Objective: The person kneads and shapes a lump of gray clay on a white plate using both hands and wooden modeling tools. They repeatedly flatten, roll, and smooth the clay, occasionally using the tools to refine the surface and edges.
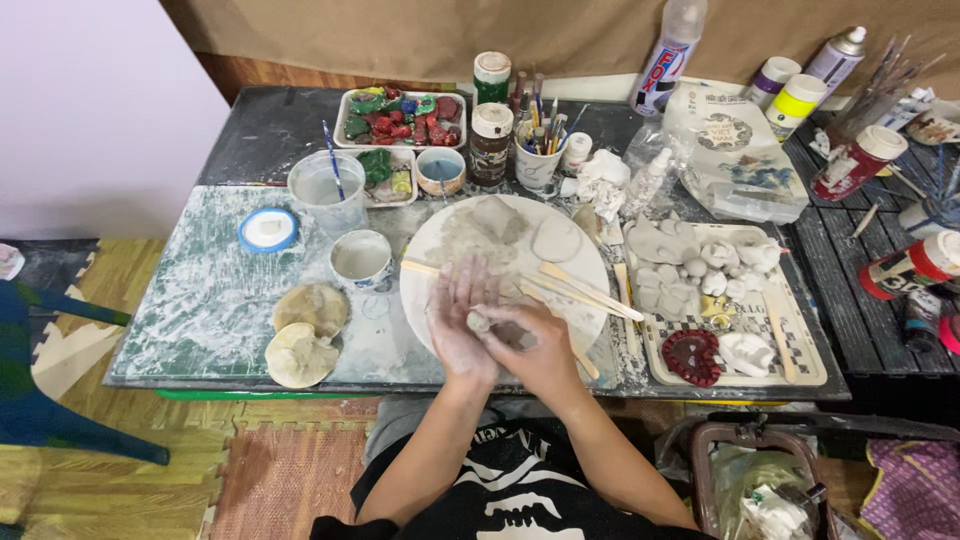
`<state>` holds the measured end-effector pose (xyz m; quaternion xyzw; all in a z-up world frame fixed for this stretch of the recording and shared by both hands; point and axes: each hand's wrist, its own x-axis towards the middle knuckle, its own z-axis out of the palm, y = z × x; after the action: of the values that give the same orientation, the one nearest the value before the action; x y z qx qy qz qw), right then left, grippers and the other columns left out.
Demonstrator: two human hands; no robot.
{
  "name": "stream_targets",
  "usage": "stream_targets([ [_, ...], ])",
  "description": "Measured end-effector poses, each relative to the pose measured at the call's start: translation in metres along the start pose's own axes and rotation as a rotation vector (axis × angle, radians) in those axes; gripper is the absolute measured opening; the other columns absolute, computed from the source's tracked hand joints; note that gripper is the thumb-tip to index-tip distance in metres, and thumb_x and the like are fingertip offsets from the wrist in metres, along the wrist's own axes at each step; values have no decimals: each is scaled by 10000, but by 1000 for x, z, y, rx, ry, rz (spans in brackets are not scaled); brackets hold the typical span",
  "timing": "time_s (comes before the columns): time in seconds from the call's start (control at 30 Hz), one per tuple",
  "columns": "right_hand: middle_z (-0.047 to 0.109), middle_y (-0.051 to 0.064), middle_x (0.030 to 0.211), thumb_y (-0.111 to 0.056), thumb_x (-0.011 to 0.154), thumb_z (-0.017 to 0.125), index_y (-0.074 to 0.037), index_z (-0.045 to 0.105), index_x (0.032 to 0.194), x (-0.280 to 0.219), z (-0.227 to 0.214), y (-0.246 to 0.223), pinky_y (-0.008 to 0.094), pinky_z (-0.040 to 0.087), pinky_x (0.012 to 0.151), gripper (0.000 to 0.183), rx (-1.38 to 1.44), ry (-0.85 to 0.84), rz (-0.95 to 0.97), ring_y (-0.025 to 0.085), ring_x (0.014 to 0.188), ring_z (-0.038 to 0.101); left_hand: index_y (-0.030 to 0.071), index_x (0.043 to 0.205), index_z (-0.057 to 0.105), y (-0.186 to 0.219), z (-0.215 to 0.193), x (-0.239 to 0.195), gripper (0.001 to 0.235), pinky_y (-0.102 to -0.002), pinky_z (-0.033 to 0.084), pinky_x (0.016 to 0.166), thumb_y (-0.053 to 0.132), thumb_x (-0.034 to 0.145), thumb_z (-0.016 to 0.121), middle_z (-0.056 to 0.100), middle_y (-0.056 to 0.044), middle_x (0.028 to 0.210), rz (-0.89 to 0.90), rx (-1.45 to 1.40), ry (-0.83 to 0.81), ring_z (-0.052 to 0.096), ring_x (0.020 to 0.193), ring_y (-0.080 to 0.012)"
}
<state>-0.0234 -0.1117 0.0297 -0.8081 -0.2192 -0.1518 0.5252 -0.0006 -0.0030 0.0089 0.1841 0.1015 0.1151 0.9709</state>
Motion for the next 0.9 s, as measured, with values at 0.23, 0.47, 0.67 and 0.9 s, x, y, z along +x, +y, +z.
stream_targets([
  [0.23, 747, 106, 1107, -22, 803, 807, -23, 725, 1163, 3, 4, 16, 340, 570, 925, 369, 406, 15, 219, 201, 1037, 698, -34, 1465, 414, -14, -19, 4, 473, -439, 402, 1189, 290, 1120, 440, 537, -241, 1480, 97, 309, -331, 510, 1394, -318],
  [0.47, 564, 164, 1327, -56, 836, 714, -45, 680, 1253, 3, 2, -44, 470, 411, 1021, 418, -457, -180, -161, 374, 1184, 481, 59, 1525, 344, 1, -22, 11, 509, -436, 449, 1143, 107, 1034, 471, 544, -220, 1467, 39, 150, -127, 565, 1345, -317],
  [0.67, 535, 139, 1336, -83, 828, 731, -73, 631, 1365, 4, 12, -39, 473, 398, 1092, 546, -320, -102, -181, 357, 1252, 458, 40, 1559, 295, 24, -13, 9, 514, -474, 446, 1165, 69, 1047, 319, 495, -326, 1495, 50, 132, -195, 530, 1366, -421],
  [0.9, 445, 182, 1504, -75, 903, 678, -71, 523, 1461, 15, 0, -36, 492, 328, 1238, 579, -228, 62, -270, 380, 1463, 396, 78, 1620, 218, 34, 11, -11, 755, -476, 374, 1206, -107, 892, 290, 408, -242, 1586, -74, 28, -256, 396, 1473, -383],
])
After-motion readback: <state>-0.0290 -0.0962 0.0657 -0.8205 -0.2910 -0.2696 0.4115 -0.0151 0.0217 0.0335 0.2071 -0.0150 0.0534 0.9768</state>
